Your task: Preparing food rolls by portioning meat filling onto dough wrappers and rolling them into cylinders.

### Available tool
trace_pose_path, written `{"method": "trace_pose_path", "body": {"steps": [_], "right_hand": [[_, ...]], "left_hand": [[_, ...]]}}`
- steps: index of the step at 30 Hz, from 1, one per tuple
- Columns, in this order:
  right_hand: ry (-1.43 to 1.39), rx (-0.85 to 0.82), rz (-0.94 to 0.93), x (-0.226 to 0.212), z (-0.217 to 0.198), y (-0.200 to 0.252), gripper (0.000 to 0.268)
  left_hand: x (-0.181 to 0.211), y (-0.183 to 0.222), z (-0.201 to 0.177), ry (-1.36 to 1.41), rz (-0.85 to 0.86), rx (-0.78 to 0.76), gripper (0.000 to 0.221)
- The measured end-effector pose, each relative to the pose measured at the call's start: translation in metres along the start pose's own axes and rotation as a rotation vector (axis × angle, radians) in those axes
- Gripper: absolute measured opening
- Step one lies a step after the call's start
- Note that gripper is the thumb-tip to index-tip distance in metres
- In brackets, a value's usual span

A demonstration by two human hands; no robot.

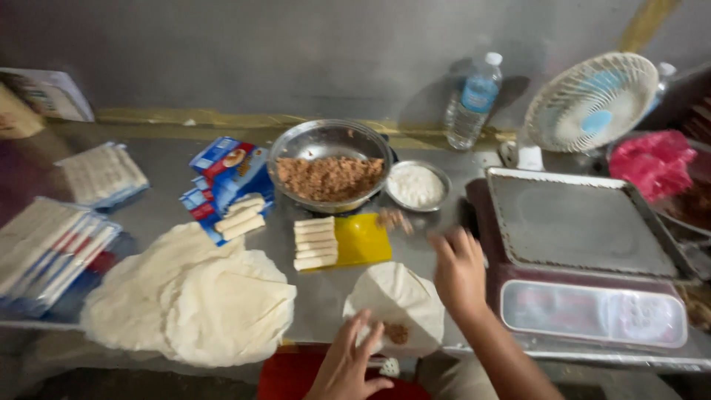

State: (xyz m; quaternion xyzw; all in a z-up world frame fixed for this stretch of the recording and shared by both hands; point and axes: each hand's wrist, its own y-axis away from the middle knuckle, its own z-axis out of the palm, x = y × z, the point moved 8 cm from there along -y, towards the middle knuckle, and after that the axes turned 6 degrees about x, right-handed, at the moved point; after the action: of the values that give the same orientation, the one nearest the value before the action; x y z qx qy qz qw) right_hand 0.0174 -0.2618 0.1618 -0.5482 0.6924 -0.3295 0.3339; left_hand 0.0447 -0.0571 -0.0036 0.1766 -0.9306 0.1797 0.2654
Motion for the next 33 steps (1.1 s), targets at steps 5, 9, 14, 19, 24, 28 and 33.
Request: {"method": "trace_pose_path", "body": {"steps": [5,9,14,19,24,28,33], "right_hand": [[0.183,-0.153,-0.145,-0.008,0.141,-0.085,0.011],[0.264,-0.455,-0.247,-0.048,0.16,-0.094,0.045],[-0.286,-0.271,-0.273,-0.056,0.087,-0.017,0.042],[-0.657,-0.695,-0.125,0.001,0.052,0.147,0.069],[-0.027,-0.574,-0.543,0.011,0.036,0.218,0.052],[-0.432,-0.463,-0.38,-0.006,0.008,0.166,0.022],[-0.527,-0.349,0.007,0.018,0.038,0.145,0.016]], "left_hand": [[-0.015,0.025,0.022,-0.348,0.323,0.535,0.028],[-0.017,0.027,0.031,-0.523,0.431,0.616,0.02],[0.02,0.027,-0.018,-0.317,0.432,0.688,0.014],[0.025,0.014,-0.032,-0.207,0.395,0.496,0.012],[-0.002,0.007,-0.01,-0.229,0.308,0.193,0.027],[-0.002,0.0,-0.009,-0.292,0.325,0.194,0.056],[0.008,-0.024,-0.026,-0.232,0.19,0.121,0.103]]}}
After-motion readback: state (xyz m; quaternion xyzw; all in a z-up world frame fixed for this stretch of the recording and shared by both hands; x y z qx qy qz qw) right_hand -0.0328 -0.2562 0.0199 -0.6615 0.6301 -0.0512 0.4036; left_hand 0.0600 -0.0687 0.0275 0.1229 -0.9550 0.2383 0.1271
